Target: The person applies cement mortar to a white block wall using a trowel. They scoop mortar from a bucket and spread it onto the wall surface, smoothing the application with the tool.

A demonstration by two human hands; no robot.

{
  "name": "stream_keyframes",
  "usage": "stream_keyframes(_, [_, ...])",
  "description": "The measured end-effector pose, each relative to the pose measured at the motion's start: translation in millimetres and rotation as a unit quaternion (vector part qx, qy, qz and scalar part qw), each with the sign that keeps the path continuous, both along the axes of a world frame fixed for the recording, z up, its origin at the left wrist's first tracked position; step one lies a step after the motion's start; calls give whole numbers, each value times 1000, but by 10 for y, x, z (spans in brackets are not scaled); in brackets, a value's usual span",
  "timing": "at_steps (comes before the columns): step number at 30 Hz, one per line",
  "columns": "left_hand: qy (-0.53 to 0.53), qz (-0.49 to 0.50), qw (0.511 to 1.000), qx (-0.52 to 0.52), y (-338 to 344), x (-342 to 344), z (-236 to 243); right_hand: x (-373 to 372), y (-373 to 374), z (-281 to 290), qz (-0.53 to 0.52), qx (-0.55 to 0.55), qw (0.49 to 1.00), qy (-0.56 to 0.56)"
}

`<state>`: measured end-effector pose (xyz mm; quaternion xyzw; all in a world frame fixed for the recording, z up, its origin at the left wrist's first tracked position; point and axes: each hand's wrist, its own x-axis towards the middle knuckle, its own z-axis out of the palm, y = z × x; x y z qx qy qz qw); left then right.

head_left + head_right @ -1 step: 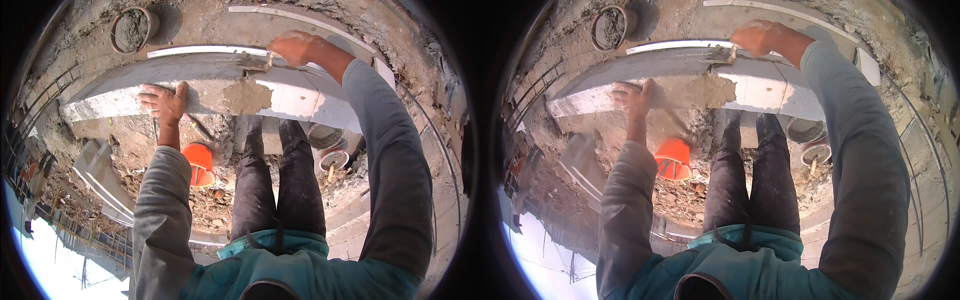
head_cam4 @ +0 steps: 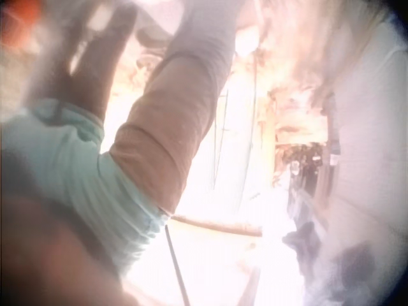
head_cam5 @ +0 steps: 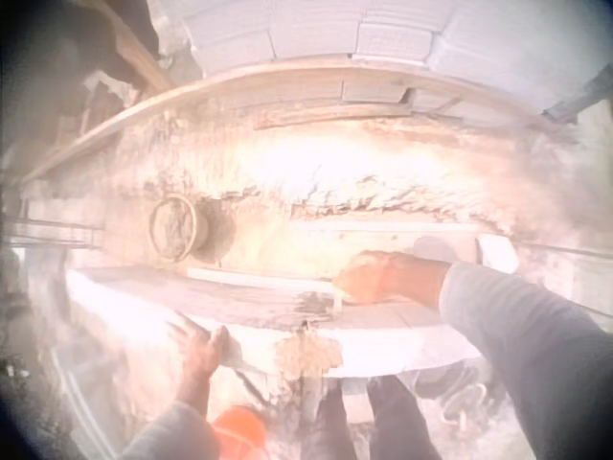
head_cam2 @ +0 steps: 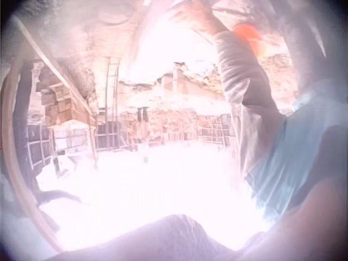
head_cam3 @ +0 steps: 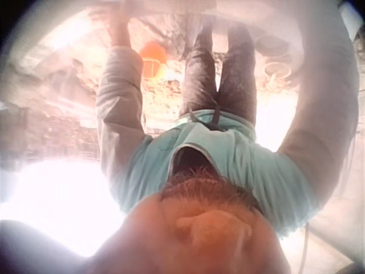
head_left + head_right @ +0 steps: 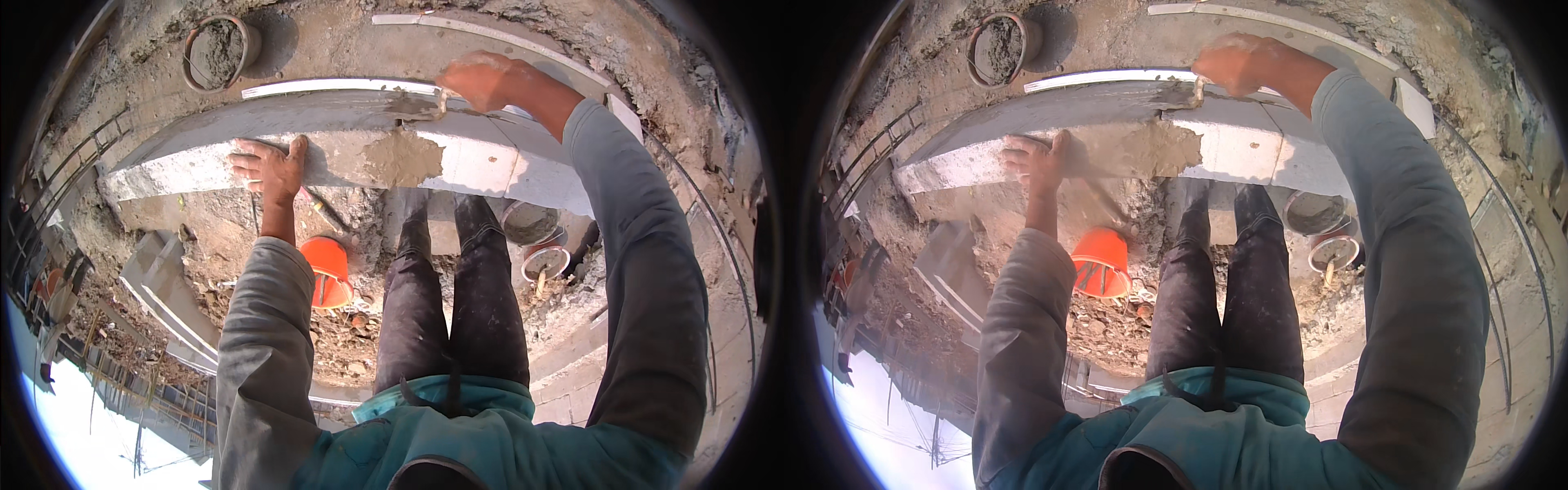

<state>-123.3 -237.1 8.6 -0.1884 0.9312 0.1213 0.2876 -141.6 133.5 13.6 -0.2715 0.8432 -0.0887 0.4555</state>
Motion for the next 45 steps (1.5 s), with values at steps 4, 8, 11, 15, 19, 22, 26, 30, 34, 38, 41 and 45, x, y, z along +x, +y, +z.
stream_keyframes(4, [0, 28, 999, -30, -216, -39, 123, 427, 303, 803, -107, -116, 983, 95])
stream_keyframes(8, [7, 10, 999, -53, -141, -74, -85, 2026, 756, 1692, -346, -91, 925, 126])
stream_keyframes(11, [14, 14, 999, -29, -99, -56, -149, 3585, 678, 1812, -536, -40, 841, 62])
stream_keyframes(15, [36, -2, 998, -50, -310, -108, -194, 5369, 568, 851, -653, 144, 738, -83])
stream_keyframes(19, [51, 82, 977, 192, -1138, -509, -367, 6102, 657, -831, -616, 206, 741, -171])
stream_keyframes(22, [-44, 146, 943, 296, -864, -480, -232, 6465, 845, -1758, -596, 210, 762, -142])
stream_keyframes(26, [27, 154, 956, 247, -505, -334, 177, 6166, 692, -2271, -627, 115, 764, -102])
stream_keyframes(30, [14, 59, 967, 247, -858, -568, -139, 6866, 839, -2050, -711, 7, 700, -60])
stream_keyframes(34, [-8, 173, 940, 294, -755, -381, -404, 7025, 718, -1465, -775, -103, 614, -105])
stream_keyframes(38, [72, 157, 953, 251, -1334, -620, -259, 5875, 608, -662, -715, -261, 649, -20])
stream_keyframes(41, [95, -2, 995, -22, -702, -213, -440, 4860, 987, 308, -649, -277, 708, -13])
stream_keyframes(45, [37, -1, 999, -36, -234, -106, -264, 3111, 1266, 1122, -490, -257, 828, 90])
